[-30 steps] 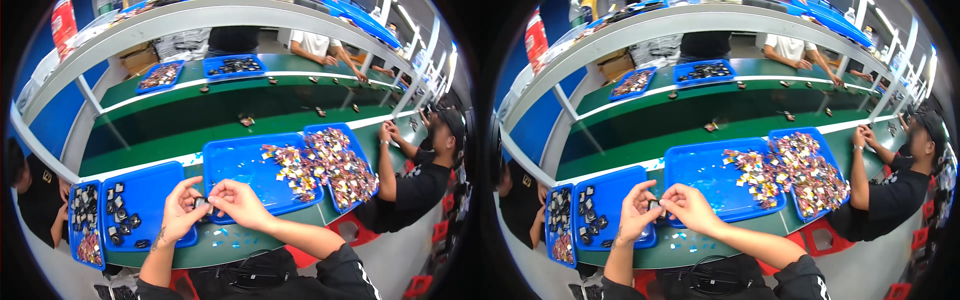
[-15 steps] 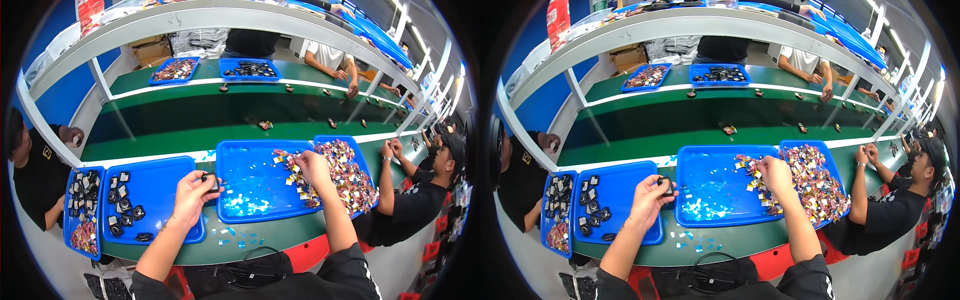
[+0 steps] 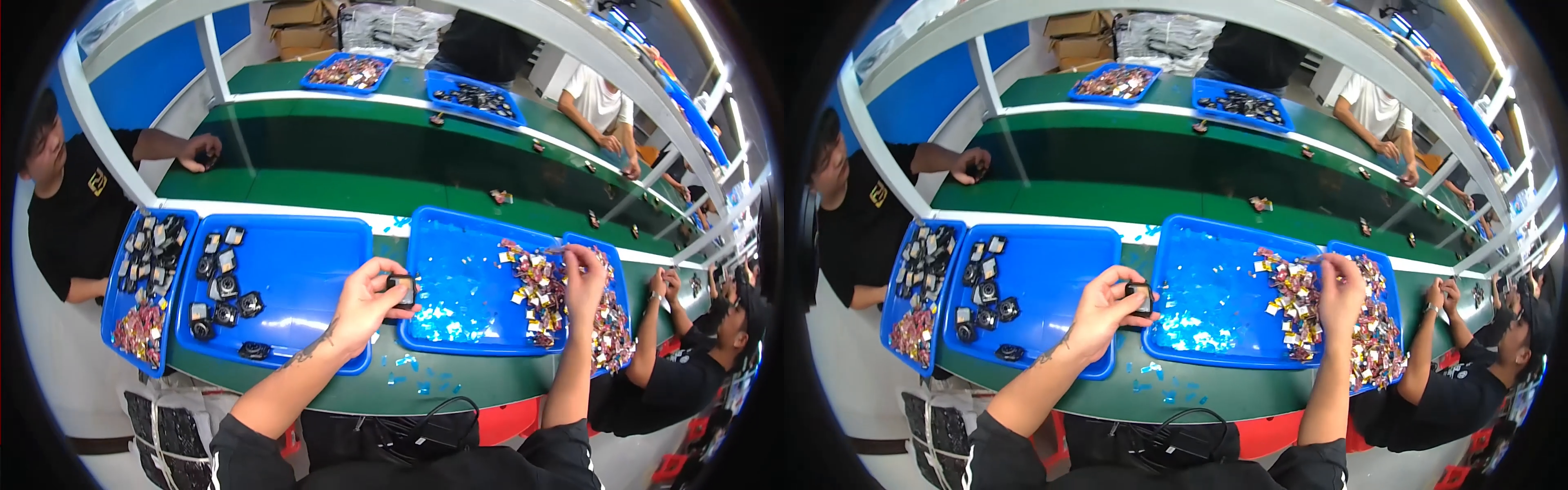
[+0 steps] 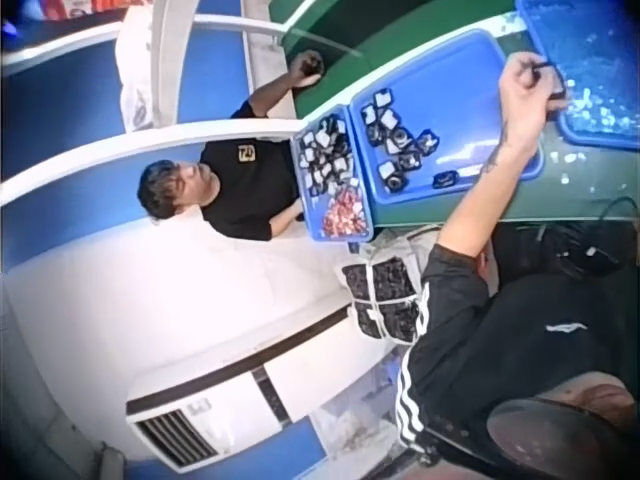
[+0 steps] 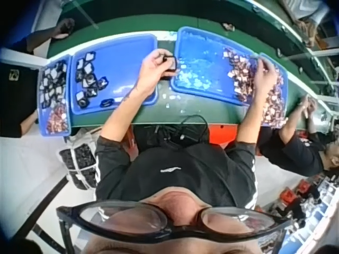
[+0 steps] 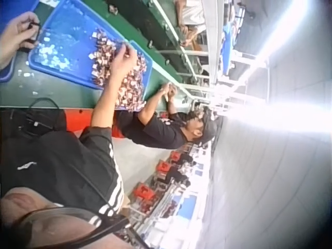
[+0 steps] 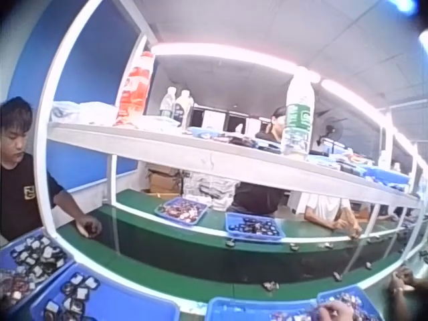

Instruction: Assembling small electronic components into a black casing at a factory workstation.

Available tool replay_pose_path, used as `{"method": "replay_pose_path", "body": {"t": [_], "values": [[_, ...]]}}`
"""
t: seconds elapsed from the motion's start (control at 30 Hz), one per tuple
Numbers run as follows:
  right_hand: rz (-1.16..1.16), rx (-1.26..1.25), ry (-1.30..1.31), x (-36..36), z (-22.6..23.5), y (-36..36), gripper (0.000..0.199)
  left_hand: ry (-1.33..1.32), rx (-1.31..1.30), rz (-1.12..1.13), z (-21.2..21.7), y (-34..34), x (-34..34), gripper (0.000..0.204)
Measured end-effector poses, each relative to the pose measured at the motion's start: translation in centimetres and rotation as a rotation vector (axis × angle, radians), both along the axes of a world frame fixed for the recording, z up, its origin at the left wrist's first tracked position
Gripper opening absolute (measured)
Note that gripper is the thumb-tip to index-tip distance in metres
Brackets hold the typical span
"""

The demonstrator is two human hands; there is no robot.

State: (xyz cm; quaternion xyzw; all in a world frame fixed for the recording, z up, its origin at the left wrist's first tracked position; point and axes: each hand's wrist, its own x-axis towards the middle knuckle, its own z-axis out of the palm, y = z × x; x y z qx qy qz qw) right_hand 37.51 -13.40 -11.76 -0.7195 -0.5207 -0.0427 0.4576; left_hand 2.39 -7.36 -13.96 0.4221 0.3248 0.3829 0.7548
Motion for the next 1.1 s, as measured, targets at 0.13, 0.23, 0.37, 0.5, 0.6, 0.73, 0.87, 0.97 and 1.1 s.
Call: {"method": "replay_pose_path", "body": {"t": [0.13,0.23,0.37,0.5,0.6,0.73,0.87,0.97,1.1], "values": [[0.127,-0.126,0.180,0.2,0.8,-0.7,0.015,0.020,0.034,-0.048,0.7,0.3,-0.3,0.027],[0.149,-0.034,0.298,-0.7,0.4,-1.1,0.014,0.077,0.155,-0.078,0.5,0.0,-0.3,0.030],[0.076,-0.301,-0.077,0.0,-0.5,-0.3,0.018,0.138,0.152,-0.098,0.1,0.0,-0.2,0.023],[0.168,-0.383,-0.385,-1.0,0.1,1.1,0.028,0.132,0.180,-0.055,0.0,0.0,-0.1,0.022],[0.249,-0.485,-0.469,0.2,0.0,1.5,0.029,0.136,0.190,-0.033,0.1,0.0,-0.1,0.021],[0.325,-0.457,-0.333,0.5,0.0,1.6,0.022,0.173,0.188,-0.042,0.4,0.0,0.0,0.021],[0.237,-0.393,-0.283,0.3,-1.2,2.6,0.019,0.195,0.199,-0.059,0.0,-0.1,0.0,0.020],[0.228,-0.422,-0.427,-0.7,-2.6,3.3,0.016,0.205,0.224,-0.057,-0.1,-0.2,0.1,0.020],[0.152,-0.230,-0.316,-2.0,-1.3,2.6,0.013,0.170,0.246,-0.042,-0.1,0.0,0.1,0.021]]}}
